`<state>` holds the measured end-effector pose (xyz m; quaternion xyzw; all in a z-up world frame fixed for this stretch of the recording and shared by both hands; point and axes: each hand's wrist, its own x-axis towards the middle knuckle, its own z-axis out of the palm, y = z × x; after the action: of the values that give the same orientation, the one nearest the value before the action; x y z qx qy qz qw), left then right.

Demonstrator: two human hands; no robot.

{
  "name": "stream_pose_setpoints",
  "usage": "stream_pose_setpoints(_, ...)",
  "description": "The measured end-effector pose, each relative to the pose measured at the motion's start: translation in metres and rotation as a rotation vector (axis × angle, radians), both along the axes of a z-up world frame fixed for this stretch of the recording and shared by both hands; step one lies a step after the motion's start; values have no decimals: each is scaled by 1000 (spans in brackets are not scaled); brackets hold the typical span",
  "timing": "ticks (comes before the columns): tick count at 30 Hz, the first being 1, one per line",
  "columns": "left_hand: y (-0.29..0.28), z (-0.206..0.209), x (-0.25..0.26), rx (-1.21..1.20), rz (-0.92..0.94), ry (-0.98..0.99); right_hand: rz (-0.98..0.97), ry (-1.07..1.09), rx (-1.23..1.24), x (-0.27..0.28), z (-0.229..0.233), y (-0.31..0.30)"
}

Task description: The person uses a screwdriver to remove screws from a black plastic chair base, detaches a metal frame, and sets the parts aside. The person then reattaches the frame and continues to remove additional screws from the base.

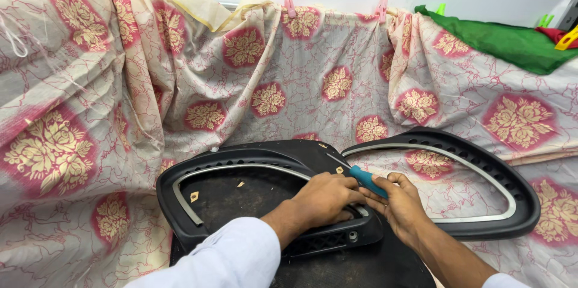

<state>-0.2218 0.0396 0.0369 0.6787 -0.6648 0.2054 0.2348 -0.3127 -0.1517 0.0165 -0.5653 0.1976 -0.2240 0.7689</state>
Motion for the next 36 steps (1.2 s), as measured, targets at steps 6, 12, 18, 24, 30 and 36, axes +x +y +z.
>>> stream_pose_setpoints(6, -16, -3, 20, 104, -262, -168, -135, 56, -122, 18, -9, 10)
stream_pose_setpoints(12, -12, -3, 31, 202, -259, -244, -390, 220, -616, 16, -25, 29)
stream_pose_setpoints(18, -8, -9, 17, 146, -197, -199, -413, 259, -557, 14, -34, 31)
stream_pose_setpoints(24, -1, -22, 7, 107, -4, -84, -328, 285, -431, -1, -60, 30)
stream_pose_setpoints(30, 8, -11, 56, 176, 244, -74, -355, 401, -564, -2, -55, 31)
stream_pose_setpoints(36, 40, 21, 120, 459, 417, 26, -361, 467, -592, -5, -47, 37)
